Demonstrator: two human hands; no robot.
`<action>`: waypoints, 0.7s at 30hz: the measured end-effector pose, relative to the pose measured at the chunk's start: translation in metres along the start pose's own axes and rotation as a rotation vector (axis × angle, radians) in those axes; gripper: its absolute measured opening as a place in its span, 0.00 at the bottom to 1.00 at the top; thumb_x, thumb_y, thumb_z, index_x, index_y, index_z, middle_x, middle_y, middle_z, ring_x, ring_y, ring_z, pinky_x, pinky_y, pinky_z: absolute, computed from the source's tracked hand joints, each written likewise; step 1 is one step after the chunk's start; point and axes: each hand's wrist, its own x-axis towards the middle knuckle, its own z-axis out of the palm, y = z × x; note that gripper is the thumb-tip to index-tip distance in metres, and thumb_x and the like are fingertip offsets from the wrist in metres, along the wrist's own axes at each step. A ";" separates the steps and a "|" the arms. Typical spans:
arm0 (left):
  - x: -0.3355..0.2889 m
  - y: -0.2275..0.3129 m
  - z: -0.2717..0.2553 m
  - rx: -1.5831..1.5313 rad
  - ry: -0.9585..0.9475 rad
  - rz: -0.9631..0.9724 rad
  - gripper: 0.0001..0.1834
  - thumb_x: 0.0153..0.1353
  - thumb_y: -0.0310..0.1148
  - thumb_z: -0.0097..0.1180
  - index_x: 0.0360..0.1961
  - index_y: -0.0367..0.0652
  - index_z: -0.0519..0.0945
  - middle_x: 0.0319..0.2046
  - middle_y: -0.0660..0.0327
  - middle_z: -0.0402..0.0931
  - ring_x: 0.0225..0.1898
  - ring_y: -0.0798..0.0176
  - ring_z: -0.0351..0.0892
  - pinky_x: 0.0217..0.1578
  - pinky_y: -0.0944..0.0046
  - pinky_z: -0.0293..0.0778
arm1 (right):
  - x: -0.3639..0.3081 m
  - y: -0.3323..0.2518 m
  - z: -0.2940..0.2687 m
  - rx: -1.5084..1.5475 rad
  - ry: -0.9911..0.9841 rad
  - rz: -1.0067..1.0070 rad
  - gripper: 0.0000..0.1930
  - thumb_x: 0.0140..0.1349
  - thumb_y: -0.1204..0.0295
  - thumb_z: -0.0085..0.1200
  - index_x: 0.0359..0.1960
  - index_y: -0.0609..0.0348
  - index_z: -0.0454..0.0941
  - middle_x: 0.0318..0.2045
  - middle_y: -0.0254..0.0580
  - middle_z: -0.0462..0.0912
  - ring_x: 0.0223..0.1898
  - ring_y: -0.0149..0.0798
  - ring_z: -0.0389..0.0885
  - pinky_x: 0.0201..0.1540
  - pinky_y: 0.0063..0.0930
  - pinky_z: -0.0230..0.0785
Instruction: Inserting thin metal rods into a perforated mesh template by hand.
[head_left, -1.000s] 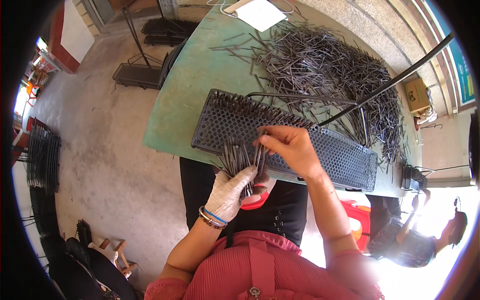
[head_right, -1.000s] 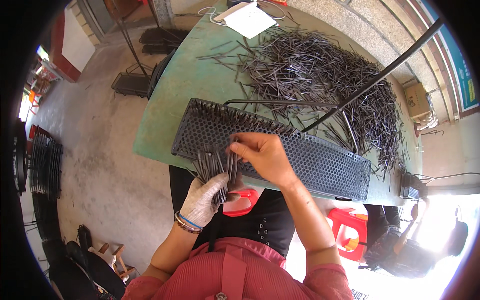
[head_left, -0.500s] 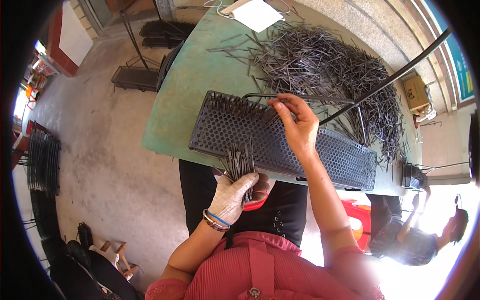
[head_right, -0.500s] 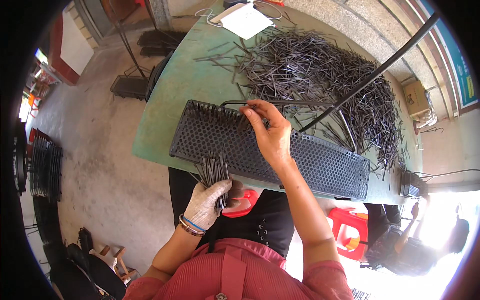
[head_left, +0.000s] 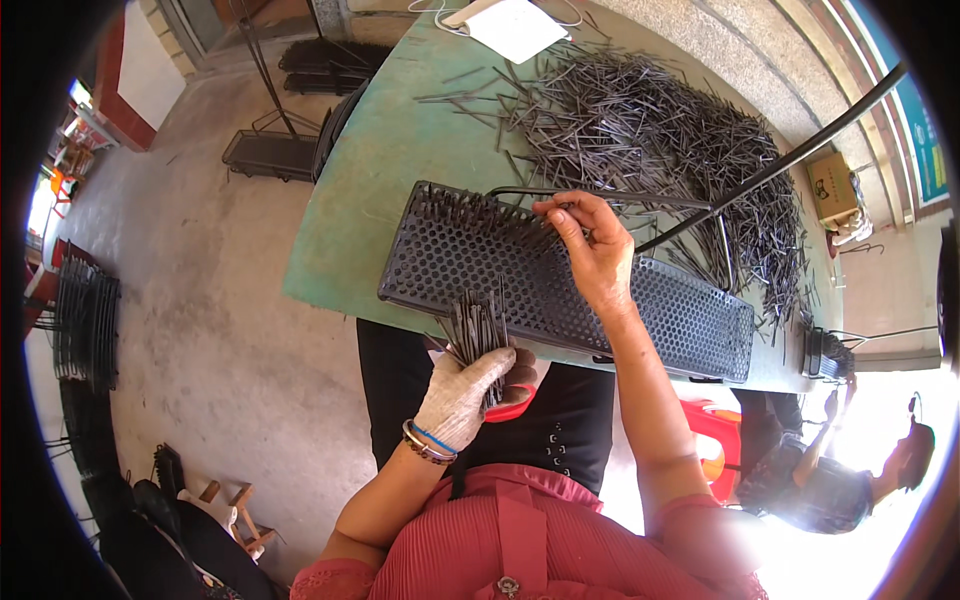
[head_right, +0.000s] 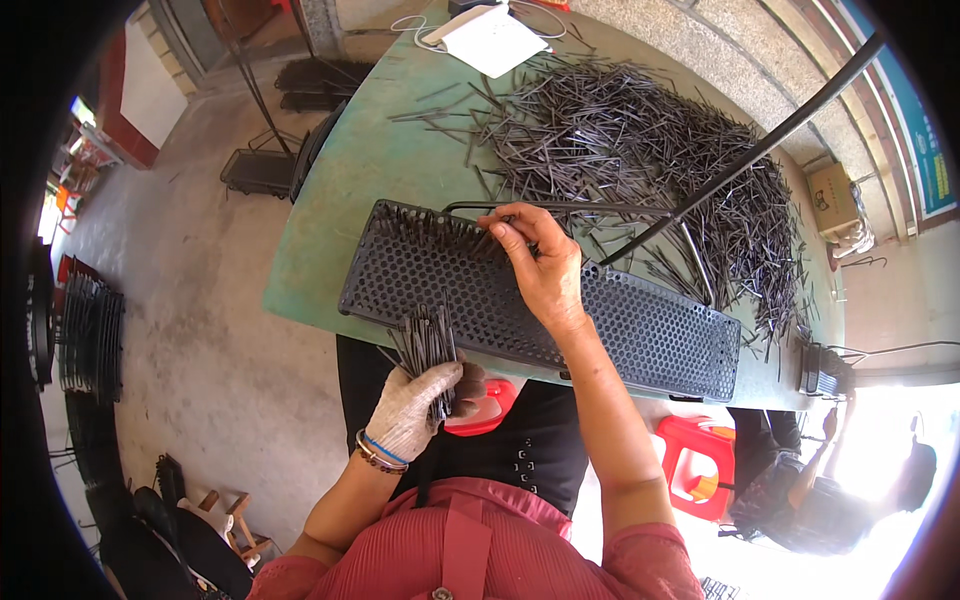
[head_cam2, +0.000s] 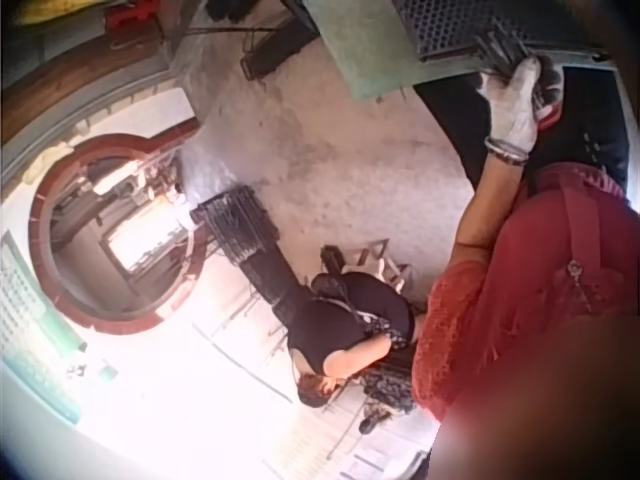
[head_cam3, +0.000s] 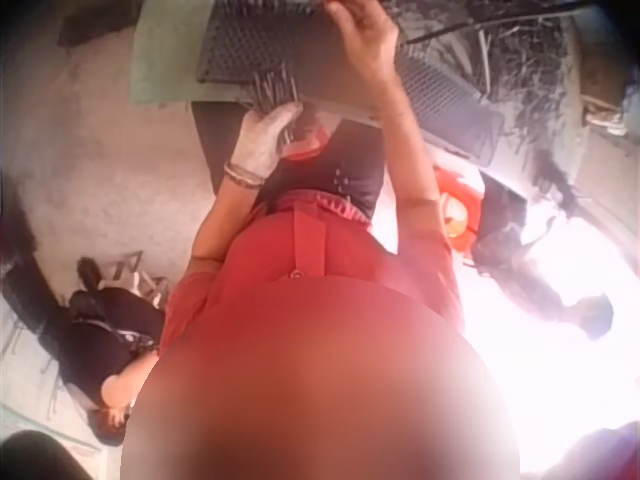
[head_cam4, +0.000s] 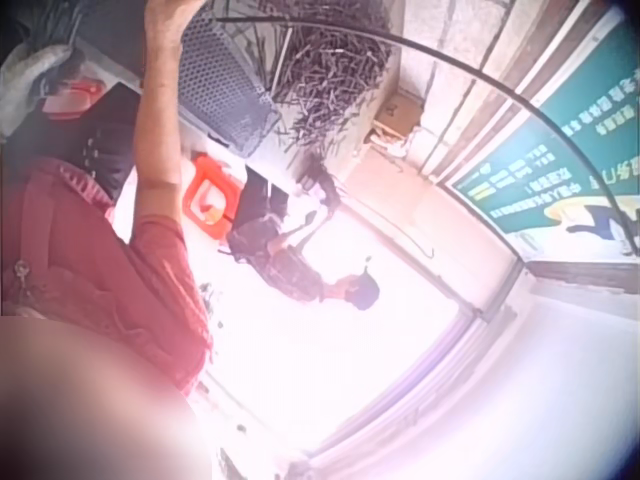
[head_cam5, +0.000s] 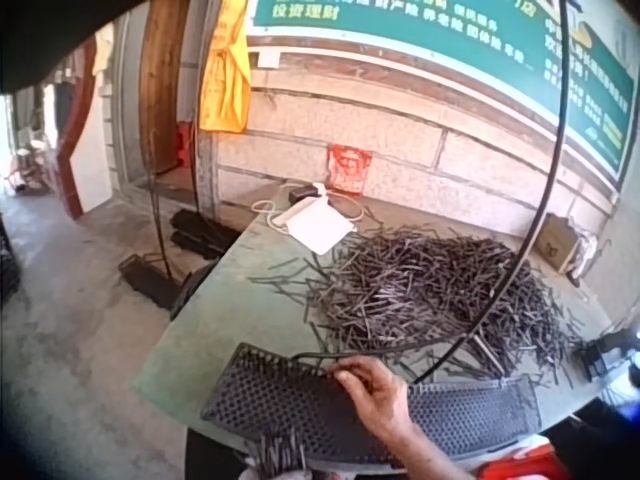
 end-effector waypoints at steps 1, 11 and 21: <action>0.000 -0.001 -0.001 0.001 -0.002 0.001 0.08 0.62 0.27 0.57 0.42 0.36 0.78 0.34 0.54 0.83 0.33 0.61 0.85 0.31 0.64 0.84 | 0.001 0.000 -0.001 -0.026 -0.024 0.007 0.09 0.65 0.79 0.55 0.46 0.64 0.75 0.40 0.44 0.86 0.44 0.32 0.84 0.49 0.23 0.74; 0.001 -0.003 -0.007 0.062 -0.028 0.005 0.12 0.64 0.29 0.55 0.46 0.36 0.76 0.37 0.53 0.83 0.36 0.60 0.85 0.32 0.63 0.82 | -0.011 -0.001 0.010 -0.509 -0.018 -0.313 0.13 0.59 0.77 0.60 0.46 0.59 0.81 0.38 0.39 0.86 0.39 0.39 0.82 0.47 0.30 0.70; 0.001 -0.001 -0.001 0.056 -0.018 0.007 0.07 0.62 0.26 0.57 0.40 0.36 0.77 0.33 0.54 0.83 0.31 0.62 0.85 0.29 0.66 0.82 | -0.010 -0.006 0.014 -0.708 -0.038 -0.463 0.15 0.59 0.78 0.59 0.48 0.60 0.81 0.34 0.37 0.84 0.36 0.40 0.79 0.46 0.33 0.65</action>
